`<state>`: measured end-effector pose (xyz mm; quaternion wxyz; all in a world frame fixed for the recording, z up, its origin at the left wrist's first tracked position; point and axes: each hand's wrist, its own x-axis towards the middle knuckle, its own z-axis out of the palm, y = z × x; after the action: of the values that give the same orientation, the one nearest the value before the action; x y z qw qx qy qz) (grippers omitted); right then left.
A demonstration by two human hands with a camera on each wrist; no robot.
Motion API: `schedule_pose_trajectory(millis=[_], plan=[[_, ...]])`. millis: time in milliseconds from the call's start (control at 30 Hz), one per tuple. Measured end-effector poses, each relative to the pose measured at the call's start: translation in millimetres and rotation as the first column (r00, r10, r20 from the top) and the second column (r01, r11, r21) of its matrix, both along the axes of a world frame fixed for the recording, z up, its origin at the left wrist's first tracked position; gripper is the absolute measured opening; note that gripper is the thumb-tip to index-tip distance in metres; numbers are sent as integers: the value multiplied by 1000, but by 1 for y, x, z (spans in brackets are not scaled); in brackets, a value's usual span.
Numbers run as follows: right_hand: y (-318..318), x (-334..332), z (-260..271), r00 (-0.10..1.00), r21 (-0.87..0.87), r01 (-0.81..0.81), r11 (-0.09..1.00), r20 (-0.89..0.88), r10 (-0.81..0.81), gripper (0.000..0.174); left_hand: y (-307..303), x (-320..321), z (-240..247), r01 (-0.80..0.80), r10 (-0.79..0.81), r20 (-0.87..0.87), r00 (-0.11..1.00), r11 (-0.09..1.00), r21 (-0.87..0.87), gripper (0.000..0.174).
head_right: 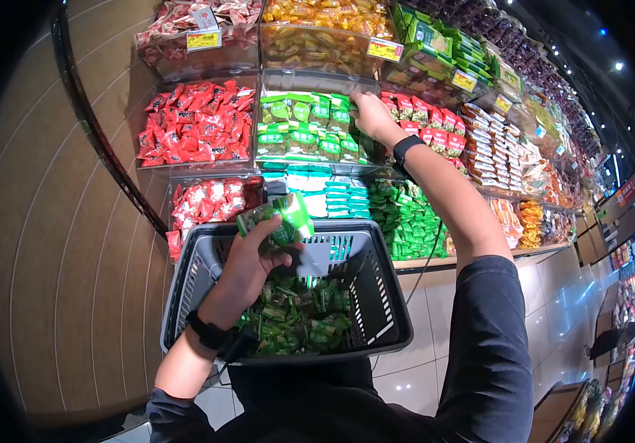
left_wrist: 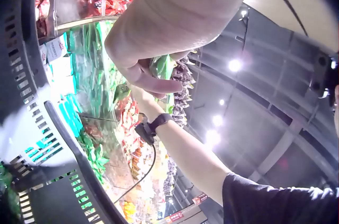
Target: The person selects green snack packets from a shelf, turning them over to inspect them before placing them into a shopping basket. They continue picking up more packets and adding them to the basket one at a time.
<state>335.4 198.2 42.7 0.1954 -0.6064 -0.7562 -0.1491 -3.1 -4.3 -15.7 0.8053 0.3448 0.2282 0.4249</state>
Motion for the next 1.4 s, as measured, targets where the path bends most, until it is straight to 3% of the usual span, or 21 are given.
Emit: schedule_pose_trajectory(millis=[100, 233, 333, 367, 567, 633, 967, 1367, 1400], plan=[[-9, -9, 2, 992, 104, -121, 987, -34, 125, 41, -1, 0, 0, -3, 2, -16, 1000, 1000, -12, 34], [-27, -24, 8, 979, 99, -43, 994, -194, 62, 45, -1, 0, -1, 4, -4, 11, 1000, 1000, 13, 36], [-34, -26, 2, 956, 160, -279, 947, 137, 259, 40, 0, 0, -4, 4, -5, 23, 1000, 1000, 29, 38], [-38, -27, -3, 954, 89, -238, 967, 210, 216, 41, 1, 0, -5, 8, -9, 28, 1000, 1000, 19, 38], [-34, -23, -25, 978, -49, -193, 980, 75, 196, 50, 2, -1, -2, 26, -27, 21, 999, 999, 32, 39], [-30, -25, -28, 978, -37, -181, 983, 94, 184, 51, -1, 0, 2, -12, 12, 47, 999, 1000, 0, 30], [-20, -41, -41, 978, -37, 62, 997, 203, -53, 53, 7, -2, -11, 7, -7, 25, 1000, 1000, -10, 34], [-24, -40, -31, 988, -140, 95, 985, 137, -76, 53, 7, -3, -6, -3, 2, 45, 999, 1000, 1, 31], [-23, -36, -34, 993, -68, 56, 996, 108, -49, 51, 8, -3, -6, 3, -3, 42, 999, 1000, -1, 31]])
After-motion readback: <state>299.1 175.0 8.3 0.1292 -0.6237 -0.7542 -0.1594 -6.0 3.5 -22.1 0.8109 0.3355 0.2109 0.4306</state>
